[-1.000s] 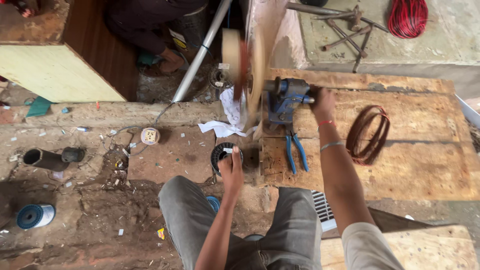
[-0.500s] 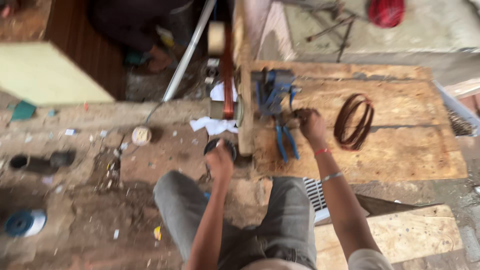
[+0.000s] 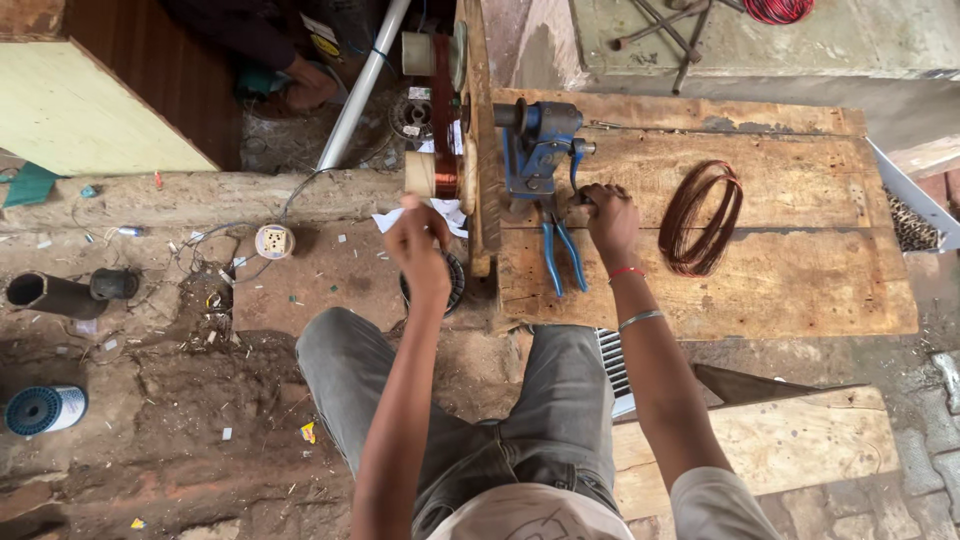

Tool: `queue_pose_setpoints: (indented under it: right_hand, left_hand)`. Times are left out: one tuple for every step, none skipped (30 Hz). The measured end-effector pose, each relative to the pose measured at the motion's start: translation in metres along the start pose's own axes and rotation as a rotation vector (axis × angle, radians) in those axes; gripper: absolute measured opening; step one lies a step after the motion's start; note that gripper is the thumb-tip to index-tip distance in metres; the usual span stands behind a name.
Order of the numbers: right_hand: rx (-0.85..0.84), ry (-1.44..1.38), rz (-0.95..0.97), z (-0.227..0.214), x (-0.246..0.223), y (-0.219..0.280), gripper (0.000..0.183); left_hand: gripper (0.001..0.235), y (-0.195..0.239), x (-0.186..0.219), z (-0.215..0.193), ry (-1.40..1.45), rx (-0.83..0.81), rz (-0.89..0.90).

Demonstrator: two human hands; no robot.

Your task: The person uses a manual winding machine to wind copper wire onto a spool, periodically stopping to secure the wire by hand.

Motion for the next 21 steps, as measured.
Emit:
queue_pose_setpoints:
  right_hand:
    - [0.014,0.030,0.024,0.003,-0.002,0.002,0.022]
    - [0.027,0.060,0.048,0.004,-0.002,0.004,0.022]
    - [0.036,0.058,0.022,0.002,-0.003,0.003,0.023]
    - [0.045,0.057,-0.004,0.001,-0.004,0.002,0.024]
    - [0.052,0.052,-0.026,0.000,-0.006,0.004,0.024]
    - [0.038,0.023,-0.016,0.001,-0.007,0.004,0.023]
    - [0.025,-0.004,-0.006,0.000,-0.007,0.003,0.021]
    - [0.013,-0.030,0.004,-0.001,-0.008,0.004,0.019]
    - [0.012,-0.026,-0.001,-0.001,-0.009,0.004,0.019]
    - [0.012,-0.022,-0.005,-0.002,-0.010,0.004,0.018]
    - [0.011,-0.019,-0.010,-0.001,-0.010,0.004,0.018]
    - [0.010,-0.029,-0.008,-0.001,-0.009,0.004,0.018]
    - [0.006,-0.039,-0.006,0.000,-0.007,0.005,0.018]
    - [0.002,-0.048,-0.005,0.002,-0.005,0.006,0.018]
    - [0.043,-0.015,-0.044,0.002,-0.006,0.007,0.022]
    - [0.085,0.017,-0.084,0.002,-0.008,0.009,0.026]
    - [0.122,0.051,-0.123,0.000,-0.009,0.012,0.030]
    - [0.037,-0.069,0.025,0.001,0.002,0.014,0.031]
    - [-0.046,-0.193,0.171,0.004,0.009,0.018,0.033]
    - [-0.130,-0.317,0.316,0.009,0.012,0.026,0.035]
    - [-0.055,-0.334,0.326,0.002,0.003,0.044,0.024]
  left_hand:
    - [0.048,0.003,-0.004,-0.011,0.059,0.137,-0.124]
    - [0.037,0.008,-0.007,-0.025,0.118,0.275,-0.248]
    - [0.030,0.013,-0.012,-0.035,0.177,0.414,-0.372]
    - [0.034,0.012,-0.010,-0.038,0.126,0.432,-0.360]
    - [0.040,0.013,-0.009,-0.043,0.070,0.449,-0.349]
    - [0.049,0.015,-0.009,-0.047,0.014,0.464,-0.338]
    - [0.053,0.017,-0.015,-0.048,0.011,0.463,-0.400]
    - [0.058,0.018,-0.022,-0.049,0.007,0.461,-0.463]
    - [0.064,0.019,-0.029,-0.050,0.008,0.457,-0.521]
    - [0.064,0.021,-0.036,-0.043,0.006,0.327,-0.578]
    - [0.065,0.028,-0.042,-0.035,0.004,0.198,-0.631]
    - [0.066,0.033,-0.046,-0.029,0.001,0.067,-0.681]
    - [0.060,0.045,-0.051,-0.029,-0.064,-0.003,-0.793]
    - [0.059,0.060,-0.055,-0.025,-0.127,-0.077,-0.903]
    - [0.042,0.078,-0.045,-0.023,-0.062,-0.091,-0.779]
    - [0.037,0.104,-0.026,-0.028,0.005,-0.105,-0.655]
    - [0.030,0.126,-0.010,-0.034,0.068,-0.081,-0.558]
    - [0.028,0.142,0.006,-0.039,0.130,-0.056,-0.462]
    - [0.026,0.164,0.024,-0.050,0.029,-0.094,-0.480]
    - [0.030,0.184,0.045,-0.061,-0.072,-0.131,-0.497]
    - [0.030,0.191,0.063,-0.069,-0.177,-0.159,-0.449]
Point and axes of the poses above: each hand's wrist, its own y-axis away from the middle knuckle, its own z-axis out of the palm, x = y × z, the point moved 6 cm from there along -y, towards the middle knuckle, and after that the axes turned 5 degrees about z, right-handed, at the moved point
